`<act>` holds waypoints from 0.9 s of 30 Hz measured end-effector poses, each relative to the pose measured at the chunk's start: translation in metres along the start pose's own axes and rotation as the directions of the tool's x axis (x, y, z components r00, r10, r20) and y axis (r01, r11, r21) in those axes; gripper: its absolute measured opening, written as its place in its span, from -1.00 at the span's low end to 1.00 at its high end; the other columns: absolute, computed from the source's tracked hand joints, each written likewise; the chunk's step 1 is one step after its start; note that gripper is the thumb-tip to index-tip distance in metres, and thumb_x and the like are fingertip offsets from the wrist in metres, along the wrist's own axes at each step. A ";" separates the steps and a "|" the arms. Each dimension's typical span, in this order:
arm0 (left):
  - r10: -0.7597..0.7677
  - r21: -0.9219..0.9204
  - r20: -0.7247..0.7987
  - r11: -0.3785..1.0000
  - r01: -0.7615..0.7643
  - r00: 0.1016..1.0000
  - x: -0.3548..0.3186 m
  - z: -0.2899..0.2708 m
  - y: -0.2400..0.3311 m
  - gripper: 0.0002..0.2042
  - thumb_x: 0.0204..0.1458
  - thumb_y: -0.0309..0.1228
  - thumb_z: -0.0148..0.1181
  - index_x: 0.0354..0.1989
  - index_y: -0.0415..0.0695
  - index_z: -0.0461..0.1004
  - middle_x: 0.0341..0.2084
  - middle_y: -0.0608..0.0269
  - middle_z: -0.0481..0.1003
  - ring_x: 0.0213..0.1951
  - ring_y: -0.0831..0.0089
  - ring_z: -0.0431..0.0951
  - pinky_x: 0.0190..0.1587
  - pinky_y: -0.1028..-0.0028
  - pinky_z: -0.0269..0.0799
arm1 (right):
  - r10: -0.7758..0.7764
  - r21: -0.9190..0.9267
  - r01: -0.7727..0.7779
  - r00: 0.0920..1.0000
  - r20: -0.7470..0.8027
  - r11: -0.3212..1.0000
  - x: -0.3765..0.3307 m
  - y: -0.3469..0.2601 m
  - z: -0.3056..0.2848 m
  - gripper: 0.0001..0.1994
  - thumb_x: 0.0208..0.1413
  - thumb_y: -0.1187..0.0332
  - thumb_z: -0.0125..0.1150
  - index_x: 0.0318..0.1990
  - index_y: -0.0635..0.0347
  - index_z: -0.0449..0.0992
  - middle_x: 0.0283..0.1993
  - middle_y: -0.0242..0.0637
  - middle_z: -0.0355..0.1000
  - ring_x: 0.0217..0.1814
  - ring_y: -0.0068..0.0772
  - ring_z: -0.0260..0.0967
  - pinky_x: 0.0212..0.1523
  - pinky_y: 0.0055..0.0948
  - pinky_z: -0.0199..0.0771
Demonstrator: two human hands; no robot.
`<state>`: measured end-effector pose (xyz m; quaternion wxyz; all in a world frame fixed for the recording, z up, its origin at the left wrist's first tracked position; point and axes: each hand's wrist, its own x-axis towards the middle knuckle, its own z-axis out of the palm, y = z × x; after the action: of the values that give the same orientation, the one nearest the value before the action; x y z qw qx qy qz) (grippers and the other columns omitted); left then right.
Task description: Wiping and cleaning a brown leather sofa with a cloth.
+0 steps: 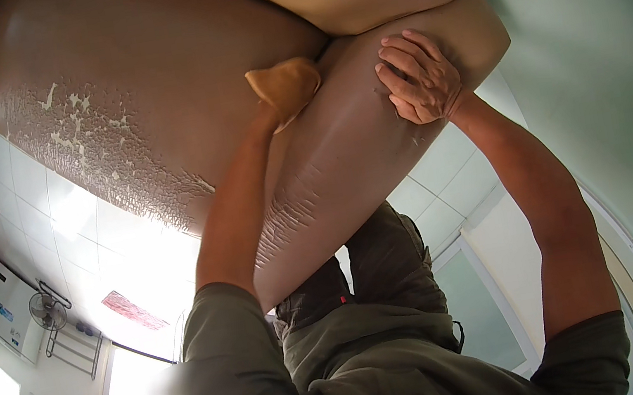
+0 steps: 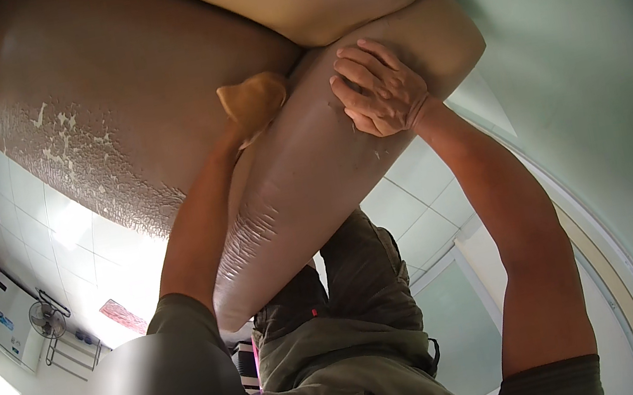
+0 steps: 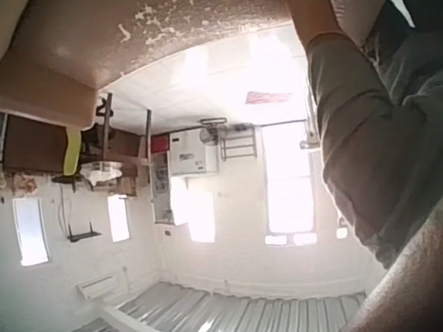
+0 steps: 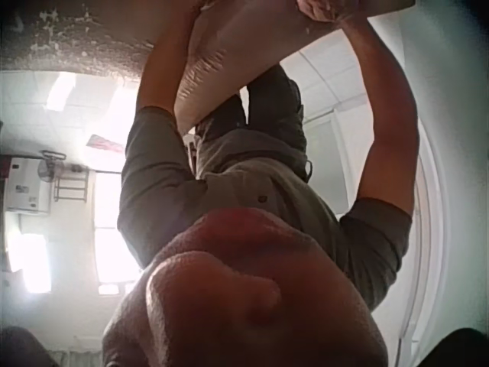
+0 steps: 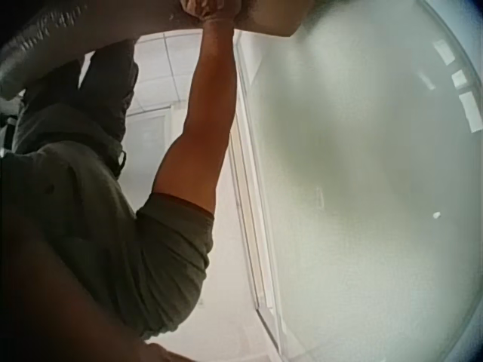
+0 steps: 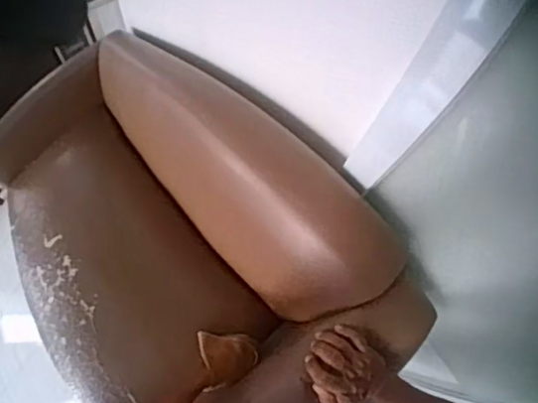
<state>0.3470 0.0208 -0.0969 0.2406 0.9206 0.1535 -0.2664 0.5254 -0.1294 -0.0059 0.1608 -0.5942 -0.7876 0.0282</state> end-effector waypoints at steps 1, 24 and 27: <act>-0.001 0.007 0.001 1.000 0.001 1.000 -0.005 0.000 -0.011 -0.83 -0.04 -0.39 -0.04 -0.34 -0.07 0.48 -0.24 0.18 0.46 -0.25 0.25 0.50 -0.23 0.34 0.43 | 0.002 0.000 -0.002 1.000 -0.007 1.000 0.000 0.001 0.001 -0.59 -0.23 0.30 0.11 -0.12 0.11 0.29 -0.06 -0.16 0.23 0.05 -0.13 0.22 0.15 -0.08 0.10; 0.302 0.596 -0.101 0.781 -0.186 0.948 0.026 0.031 -0.037 -0.53 0.04 -0.13 -0.08 0.18 0.16 0.16 0.17 0.25 0.13 0.24 0.29 0.02 0.22 0.01 -0.20 | -0.002 0.009 0.002 1.000 -0.008 1.000 -0.009 0.005 0.004 -0.60 -0.20 0.27 0.11 -0.12 0.12 0.31 -0.06 -0.17 0.24 0.04 -0.13 0.23 0.16 -0.07 0.09; 0.150 0.394 -0.437 0.918 0.039 0.887 0.045 0.017 -0.132 -0.52 0.02 -0.10 -0.07 0.16 0.13 0.21 0.16 0.33 0.16 0.23 0.24 0.03 0.18 0.02 -0.08 | -0.001 0.031 0.001 1.000 0.008 1.000 -0.009 0.003 0.002 -0.63 -0.11 0.31 -0.06 -0.07 0.16 0.29 -0.05 -0.10 0.25 0.03 -0.05 0.26 0.13 -0.01 0.12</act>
<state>0.3220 0.1290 -0.1824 0.0163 0.9906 0.1225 -0.0595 0.5302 -0.1370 -0.0108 0.1671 -0.5911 -0.7880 0.0427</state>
